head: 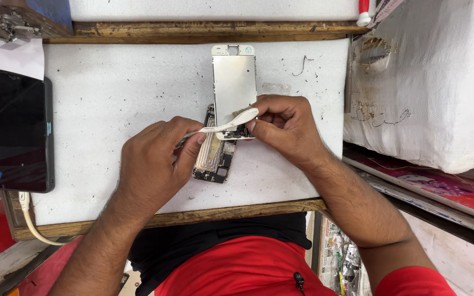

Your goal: The person cleans a smartphone motherboard with a brush and then attaches a metal shield plate to the board. They use their hands to align and press the plate into place on the circuit board.

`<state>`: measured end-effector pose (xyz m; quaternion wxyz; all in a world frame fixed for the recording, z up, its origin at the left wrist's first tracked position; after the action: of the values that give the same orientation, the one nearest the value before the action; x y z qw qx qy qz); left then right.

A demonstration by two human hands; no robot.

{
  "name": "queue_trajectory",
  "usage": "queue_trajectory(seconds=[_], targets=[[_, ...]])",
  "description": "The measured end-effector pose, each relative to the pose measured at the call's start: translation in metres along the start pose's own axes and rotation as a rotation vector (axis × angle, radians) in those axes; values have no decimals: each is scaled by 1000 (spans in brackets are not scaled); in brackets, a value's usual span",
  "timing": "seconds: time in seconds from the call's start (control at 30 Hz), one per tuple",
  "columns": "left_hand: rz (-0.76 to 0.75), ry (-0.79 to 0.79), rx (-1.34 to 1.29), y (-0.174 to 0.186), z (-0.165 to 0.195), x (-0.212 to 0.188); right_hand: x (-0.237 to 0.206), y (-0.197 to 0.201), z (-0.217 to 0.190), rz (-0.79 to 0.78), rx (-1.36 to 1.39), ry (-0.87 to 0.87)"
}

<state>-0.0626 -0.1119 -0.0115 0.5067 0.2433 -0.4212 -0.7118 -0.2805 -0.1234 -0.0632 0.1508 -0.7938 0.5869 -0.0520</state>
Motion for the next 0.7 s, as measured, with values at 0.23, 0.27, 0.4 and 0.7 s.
queue_trajectory(seconds=[0.23, 0.27, 0.4, 0.7], targets=[[48, -34, 4, 6, 4, 0, 0, 1, 1, 4, 11, -3], [44, -34, 13, 5, 5, 0, 0, 0, 2, -4, -1, -3], [46, -25, 22, 5, 5, -1, -1, 1, 1, -5, 33, 7], [34, -6, 14, 4, 2, -2, -1, 0, -2, 18, -16, 17]])
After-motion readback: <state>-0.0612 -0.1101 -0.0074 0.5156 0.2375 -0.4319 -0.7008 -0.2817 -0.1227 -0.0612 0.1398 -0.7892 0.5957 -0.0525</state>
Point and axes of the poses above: each hand's wrist, its own x-axis towards the middle knuckle, its own y-axis out of the back of the hand, z = x × y, the point moved 7 cm from there along x, towards the middle knuckle, and after that the axes turned 12 degrees about x, right-handed, at the moved point
